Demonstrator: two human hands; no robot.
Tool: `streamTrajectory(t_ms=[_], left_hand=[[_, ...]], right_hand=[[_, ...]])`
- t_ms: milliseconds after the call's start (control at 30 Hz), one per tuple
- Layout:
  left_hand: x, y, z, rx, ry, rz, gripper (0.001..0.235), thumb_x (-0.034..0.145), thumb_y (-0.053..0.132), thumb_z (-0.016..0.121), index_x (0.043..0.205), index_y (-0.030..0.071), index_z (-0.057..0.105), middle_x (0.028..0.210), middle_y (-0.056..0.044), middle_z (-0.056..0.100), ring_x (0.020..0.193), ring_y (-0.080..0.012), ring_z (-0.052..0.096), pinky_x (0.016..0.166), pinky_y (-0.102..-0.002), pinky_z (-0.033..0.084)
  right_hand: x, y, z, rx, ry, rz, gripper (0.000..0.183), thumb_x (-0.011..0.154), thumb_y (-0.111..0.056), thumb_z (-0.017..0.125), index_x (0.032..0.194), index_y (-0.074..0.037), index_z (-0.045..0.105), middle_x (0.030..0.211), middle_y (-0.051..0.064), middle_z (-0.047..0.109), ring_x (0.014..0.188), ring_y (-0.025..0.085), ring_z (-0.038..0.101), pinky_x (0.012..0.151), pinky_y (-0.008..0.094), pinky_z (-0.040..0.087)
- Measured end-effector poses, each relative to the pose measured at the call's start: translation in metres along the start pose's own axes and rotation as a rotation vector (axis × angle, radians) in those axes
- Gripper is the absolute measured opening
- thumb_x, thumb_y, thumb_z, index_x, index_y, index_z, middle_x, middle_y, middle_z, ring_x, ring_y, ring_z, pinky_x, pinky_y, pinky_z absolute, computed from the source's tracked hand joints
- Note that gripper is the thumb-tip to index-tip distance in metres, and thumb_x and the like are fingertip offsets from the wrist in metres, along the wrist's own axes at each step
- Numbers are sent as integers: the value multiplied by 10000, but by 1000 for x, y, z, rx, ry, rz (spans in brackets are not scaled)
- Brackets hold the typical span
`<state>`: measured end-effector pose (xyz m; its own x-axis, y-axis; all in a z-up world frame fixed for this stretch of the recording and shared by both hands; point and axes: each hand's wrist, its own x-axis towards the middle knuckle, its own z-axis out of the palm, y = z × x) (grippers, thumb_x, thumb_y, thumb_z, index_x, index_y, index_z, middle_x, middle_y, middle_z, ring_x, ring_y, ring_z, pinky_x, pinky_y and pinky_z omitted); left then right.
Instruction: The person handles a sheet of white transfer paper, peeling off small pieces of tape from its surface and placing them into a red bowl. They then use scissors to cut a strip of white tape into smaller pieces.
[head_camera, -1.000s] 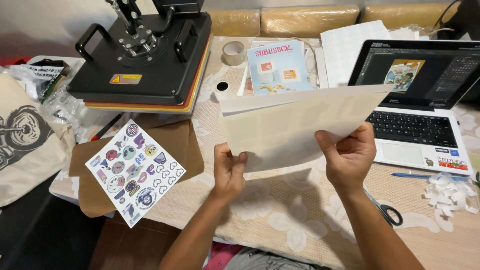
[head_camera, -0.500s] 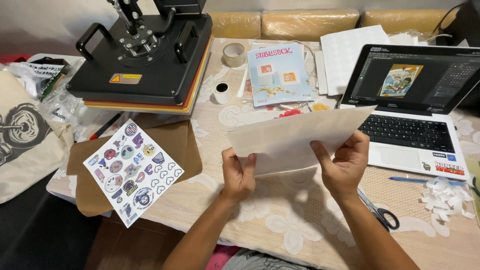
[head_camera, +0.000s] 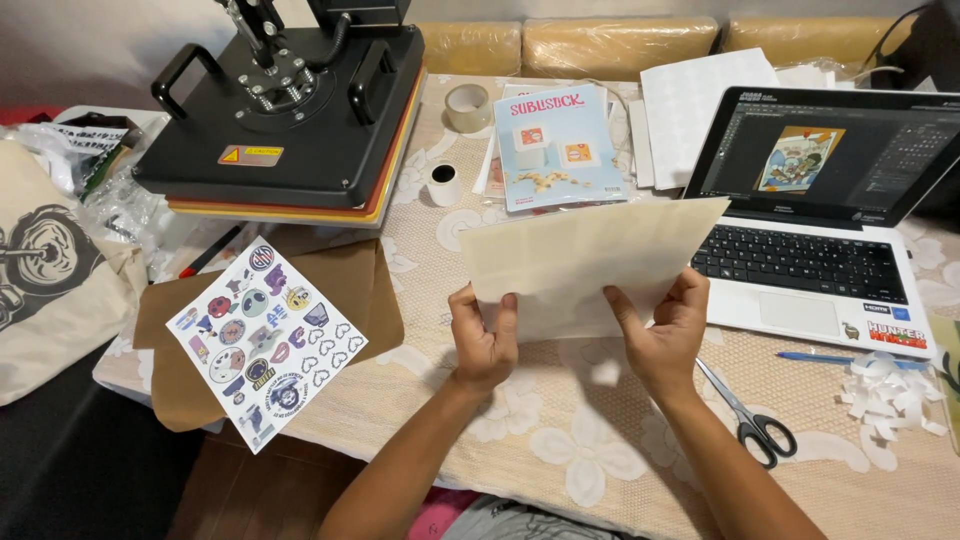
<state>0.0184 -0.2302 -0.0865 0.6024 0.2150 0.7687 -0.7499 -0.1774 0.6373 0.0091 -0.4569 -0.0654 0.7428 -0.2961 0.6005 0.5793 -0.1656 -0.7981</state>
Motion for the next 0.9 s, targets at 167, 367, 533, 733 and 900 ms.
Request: streamTrajectory(t_ms=[167,367,533,733,900], left_hand=[[-20,-26,-5,13,-24,-40,229,1148,144,661,1266,1,525,992,-177,683,951,-225,686,842,-434,565],[-31,-47,-10,18,-66,-71,248,1168,150,608,1308,-38,526,1036,-231,702,959,-281,725,835,-451,591],[-11,-69,-28,-14,-72,-76,312,1139,152,676,1333,-46,533,1119,-234,740,1035,-270,732,853,-470,613],[38,-14,-25,-19,-73,-7,229,1126,131,713,1249,-10,580,932,-145,736,895,-199,747,745,-397,627],[42,-14,-24,-135,-62,-16,216,1030,64,835,1056,34,623,837,-88,729,815,-141,706,688,-330,570]], right_hand=[[-12,13,-2,-36,-20,47,689,921,-32,975,1421,-54,502,1186,78,724,1127,185,726,1035,391,582],[-18,24,-6,-75,-60,55,691,931,-33,957,1443,-43,494,1198,96,719,1149,220,739,1046,421,590],[-20,26,-9,-67,-82,63,646,962,-16,913,1456,-39,497,1180,94,726,1144,221,747,1048,420,601],[-25,33,-7,-37,-108,109,639,969,-52,907,1449,-66,485,1210,83,739,1175,215,765,1062,412,620],[-33,49,-14,-166,-159,173,694,921,-75,942,1438,-30,481,1228,218,771,1189,394,796,1044,546,646]])
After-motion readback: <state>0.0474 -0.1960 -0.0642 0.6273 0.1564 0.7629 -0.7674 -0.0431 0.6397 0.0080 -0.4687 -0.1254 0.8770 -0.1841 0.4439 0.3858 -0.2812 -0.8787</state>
